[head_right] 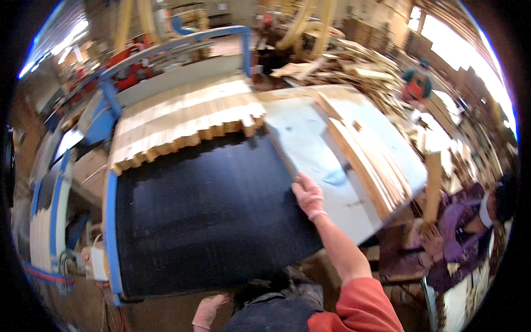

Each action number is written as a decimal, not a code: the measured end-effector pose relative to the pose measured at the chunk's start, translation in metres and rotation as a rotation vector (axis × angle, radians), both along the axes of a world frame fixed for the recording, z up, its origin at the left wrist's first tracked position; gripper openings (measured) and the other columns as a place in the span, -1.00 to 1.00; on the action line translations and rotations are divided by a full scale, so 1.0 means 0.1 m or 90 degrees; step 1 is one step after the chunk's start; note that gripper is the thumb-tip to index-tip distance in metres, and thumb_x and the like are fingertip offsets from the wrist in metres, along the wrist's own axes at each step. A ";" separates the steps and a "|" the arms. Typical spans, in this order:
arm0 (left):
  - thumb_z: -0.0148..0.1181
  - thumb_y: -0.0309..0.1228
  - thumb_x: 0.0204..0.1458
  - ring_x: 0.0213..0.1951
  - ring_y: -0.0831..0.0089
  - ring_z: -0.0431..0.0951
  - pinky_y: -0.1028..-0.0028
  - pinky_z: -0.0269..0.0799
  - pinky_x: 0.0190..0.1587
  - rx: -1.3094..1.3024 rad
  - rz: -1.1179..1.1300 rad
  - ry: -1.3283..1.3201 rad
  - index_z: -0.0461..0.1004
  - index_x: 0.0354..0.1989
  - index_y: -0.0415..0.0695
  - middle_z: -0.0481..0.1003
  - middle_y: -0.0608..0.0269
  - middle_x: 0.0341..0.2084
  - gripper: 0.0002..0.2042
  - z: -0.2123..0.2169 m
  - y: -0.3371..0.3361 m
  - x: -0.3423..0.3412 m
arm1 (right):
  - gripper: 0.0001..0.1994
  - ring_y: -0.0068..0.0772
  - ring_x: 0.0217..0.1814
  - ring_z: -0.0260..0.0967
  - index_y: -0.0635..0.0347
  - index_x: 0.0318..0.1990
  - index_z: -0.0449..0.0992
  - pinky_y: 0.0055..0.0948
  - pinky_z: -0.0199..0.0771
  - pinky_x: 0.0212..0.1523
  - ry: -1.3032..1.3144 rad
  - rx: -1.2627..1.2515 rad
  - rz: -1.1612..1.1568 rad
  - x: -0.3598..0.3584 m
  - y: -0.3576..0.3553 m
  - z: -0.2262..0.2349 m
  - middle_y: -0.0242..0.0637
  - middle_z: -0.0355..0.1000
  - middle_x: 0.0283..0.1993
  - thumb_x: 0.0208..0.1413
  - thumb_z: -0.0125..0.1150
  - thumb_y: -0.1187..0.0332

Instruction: The person repeatedly picks up stacks of light-colored wooden planks from a conveyor belt and carries them to a nearby table. They place the planks onto the table, aligning them with existing stacks, and then return to the conveyor to repeat the process.

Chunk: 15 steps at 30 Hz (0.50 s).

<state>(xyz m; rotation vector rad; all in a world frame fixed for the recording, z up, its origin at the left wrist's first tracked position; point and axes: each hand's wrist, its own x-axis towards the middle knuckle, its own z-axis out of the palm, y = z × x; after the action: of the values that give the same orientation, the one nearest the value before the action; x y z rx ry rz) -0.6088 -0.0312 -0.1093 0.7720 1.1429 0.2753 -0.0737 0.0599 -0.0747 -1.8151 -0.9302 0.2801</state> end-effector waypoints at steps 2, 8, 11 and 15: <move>0.14 -0.28 0.39 0.20 0.11 0.62 0.22 0.44 0.36 0.004 -0.080 -0.099 0.55 0.20 -0.49 0.63 -0.12 0.14 -0.55 0.53 0.16 0.20 | -0.49 -0.32 0.23 0.57 0.29 0.34 0.50 -0.37 0.50 0.30 0.096 0.027 -0.001 -0.01 -0.02 -0.09 -0.12 0.63 0.19 0.26 0.41 0.35; 0.17 -0.28 0.37 0.23 0.15 0.60 0.25 0.40 0.39 0.112 -0.267 -0.267 0.55 0.22 -0.44 0.63 -0.08 0.14 -0.55 0.89 0.38 0.64 | -0.46 -0.34 0.26 0.55 0.30 0.39 0.46 -0.40 0.49 0.35 0.183 0.070 -0.002 -0.11 -0.31 -0.06 -0.12 0.60 0.22 0.28 0.40 0.43; 0.15 -0.10 0.31 0.17 0.13 0.63 0.20 0.42 0.37 0.121 -0.284 -0.226 0.61 0.19 -0.35 0.65 -0.07 0.11 -0.47 1.10 0.35 1.00 | -0.46 -0.35 0.25 0.56 0.31 0.40 0.45 -0.39 0.51 0.33 0.177 0.038 0.003 -0.14 -0.56 0.06 -0.12 0.60 0.23 0.30 0.39 0.42; 0.16 -0.07 0.30 0.18 0.15 0.62 0.21 0.39 0.39 0.124 -0.322 -0.271 0.61 0.19 -0.34 0.65 -0.05 0.11 -0.45 1.07 0.32 1.35 | -0.48 -0.35 0.26 0.55 0.32 0.39 0.45 -0.39 0.52 0.32 0.192 0.040 -0.002 -0.13 -0.87 0.09 -0.11 0.61 0.21 0.31 0.37 0.43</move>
<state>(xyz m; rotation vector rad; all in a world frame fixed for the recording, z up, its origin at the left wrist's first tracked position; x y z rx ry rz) -0.4735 0.0007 -0.0026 1.0848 0.5001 0.1154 -0.0865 -0.0276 -0.0661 -1.6610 -0.7156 0.5020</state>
